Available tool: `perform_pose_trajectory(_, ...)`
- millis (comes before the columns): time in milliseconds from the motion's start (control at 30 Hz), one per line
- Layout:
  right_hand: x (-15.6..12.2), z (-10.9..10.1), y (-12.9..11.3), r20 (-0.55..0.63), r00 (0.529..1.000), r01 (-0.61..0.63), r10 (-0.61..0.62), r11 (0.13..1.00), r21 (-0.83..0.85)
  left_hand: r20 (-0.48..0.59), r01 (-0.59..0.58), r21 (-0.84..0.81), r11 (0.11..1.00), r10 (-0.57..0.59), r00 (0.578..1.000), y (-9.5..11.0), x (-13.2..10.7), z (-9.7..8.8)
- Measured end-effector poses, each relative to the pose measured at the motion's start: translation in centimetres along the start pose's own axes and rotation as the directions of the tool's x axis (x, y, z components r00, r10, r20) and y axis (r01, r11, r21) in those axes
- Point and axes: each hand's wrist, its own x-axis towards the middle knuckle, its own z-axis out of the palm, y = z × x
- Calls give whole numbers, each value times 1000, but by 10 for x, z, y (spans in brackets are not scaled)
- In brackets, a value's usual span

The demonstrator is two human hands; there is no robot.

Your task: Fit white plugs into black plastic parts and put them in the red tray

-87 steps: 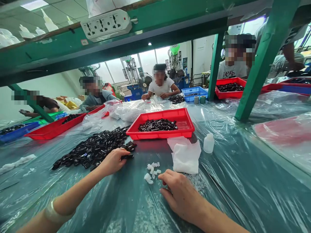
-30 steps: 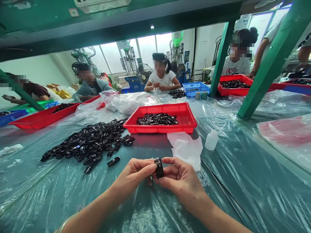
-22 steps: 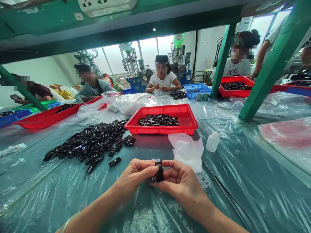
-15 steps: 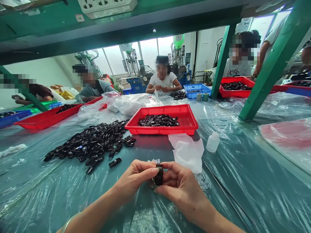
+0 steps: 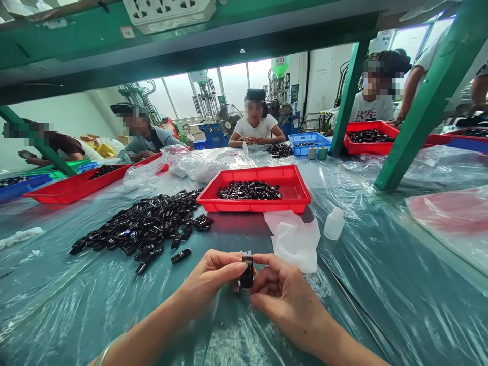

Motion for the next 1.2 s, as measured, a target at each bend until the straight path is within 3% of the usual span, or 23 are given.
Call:
perform_pose_trajectory(200,-2,-8,-6,-90,995,23,-36,989,-144,3,17,-20,1000,-17,1000,-3,0,-2)
perform_pose_trajectory(500,-1,-10,-9,-154,986,29,-57,984,-175,22,26,-27,999,-26,999,-6,1,-5)
perform_pose_trajectory(633,0,-12,-11,-278,952,66,-129,972,-224,25,36,-31,999,-36,999,-6,1,-5)
perform_pose_trajectory(700,3,-21,-14,-423,867,136,-263,942,-307,12,47,-31,998,-47,999,-6,1,-5)
perform_pose_trajectory(733,6,-28,-15,-505,788,176,-352,915,-364,5,54,-33,998,-54,999,-6,1,-5)
perform_pose_trajectory(800,12,-47,-19,-661,560,202,-499,856,-475,-6,71,-42,997,-71,997,-6,1,-5)
perform_pose_trajectory(867,18,-68,-21,-759,384,103,-525,842,-530,-11,85,-54,995,-86,996,-6,1,-4)
perform_pose_trajectory(933,25,-88,-19,-809,332,5,-485,859,-512,-17,94,-62,994,-96,995,-7,1,-4)
perform_pose_trajectory(1000,31,-104,-12,-840,338,-74,-424,878,-472,-15,90,-68,994,-91,996,-6,1,-4)
perform_pose_trajectory(1200,45,-126,24,-851,453,-249,-265,879,-407,-15,74,-96,993,-76,997,-3,0,-2)
